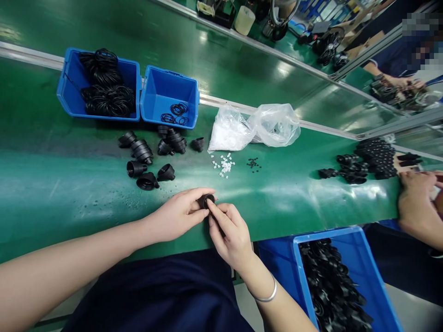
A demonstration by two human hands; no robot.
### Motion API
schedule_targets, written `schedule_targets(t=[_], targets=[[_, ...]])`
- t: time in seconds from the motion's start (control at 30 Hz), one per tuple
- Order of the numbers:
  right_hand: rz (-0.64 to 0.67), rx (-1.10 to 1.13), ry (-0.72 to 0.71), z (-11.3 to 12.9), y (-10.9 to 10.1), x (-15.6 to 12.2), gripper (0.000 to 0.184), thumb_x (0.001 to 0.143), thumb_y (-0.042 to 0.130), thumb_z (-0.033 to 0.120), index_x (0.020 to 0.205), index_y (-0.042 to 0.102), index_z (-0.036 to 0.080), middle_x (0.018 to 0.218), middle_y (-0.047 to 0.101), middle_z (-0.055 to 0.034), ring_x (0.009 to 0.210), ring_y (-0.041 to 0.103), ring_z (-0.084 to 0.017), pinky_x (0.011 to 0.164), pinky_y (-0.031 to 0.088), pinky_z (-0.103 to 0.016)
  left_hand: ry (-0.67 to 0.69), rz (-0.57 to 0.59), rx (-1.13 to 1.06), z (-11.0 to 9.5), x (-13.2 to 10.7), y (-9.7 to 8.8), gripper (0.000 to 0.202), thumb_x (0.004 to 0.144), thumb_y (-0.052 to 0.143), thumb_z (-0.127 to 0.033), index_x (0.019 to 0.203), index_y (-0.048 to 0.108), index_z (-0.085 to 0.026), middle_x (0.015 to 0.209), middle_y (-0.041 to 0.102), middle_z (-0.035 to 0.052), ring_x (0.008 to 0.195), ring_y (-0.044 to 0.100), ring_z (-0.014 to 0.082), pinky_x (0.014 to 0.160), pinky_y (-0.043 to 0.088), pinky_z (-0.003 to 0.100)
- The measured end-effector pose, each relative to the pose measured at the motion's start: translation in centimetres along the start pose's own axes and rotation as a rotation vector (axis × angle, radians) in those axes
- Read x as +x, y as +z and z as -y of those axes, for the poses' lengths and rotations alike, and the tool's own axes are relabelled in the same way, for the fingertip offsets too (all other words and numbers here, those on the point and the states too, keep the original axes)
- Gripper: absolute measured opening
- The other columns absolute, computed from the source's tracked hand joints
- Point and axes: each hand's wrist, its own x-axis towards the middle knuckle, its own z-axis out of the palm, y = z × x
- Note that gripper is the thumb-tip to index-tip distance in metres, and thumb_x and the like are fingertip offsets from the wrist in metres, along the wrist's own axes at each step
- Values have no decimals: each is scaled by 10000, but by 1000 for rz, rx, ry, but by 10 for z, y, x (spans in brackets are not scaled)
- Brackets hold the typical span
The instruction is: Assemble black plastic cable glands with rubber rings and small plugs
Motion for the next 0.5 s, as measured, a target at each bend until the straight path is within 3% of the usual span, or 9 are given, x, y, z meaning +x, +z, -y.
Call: schedule_targets(t=[0.17, 0.5], targets=[[-6, -58, -22, -1, 2, -1, 623, 859, 509, 64, 1436, 358, 244, 986, 550, -99, 857, 537, -196, 739, 507, -368, 6, -5, 9, 1, 0, 0, 442, 836, 543, -220, 1278, 530, -225, 813, 672, 11, 714, 644, 171, 650, 519, 269], [67, -23, -20, -3, -2, 2, 601, 866, 513, 83, 1429, 368, 237, 1010, 561, -100, 926, 548, -209, 803, 515, -396, -46, 24, -44, 1, 0, 0, 420, 848, 547, -219, 1267, 520, -234, 1152, 658, 67, 1012, 655, 235, 831, 542, 336]])
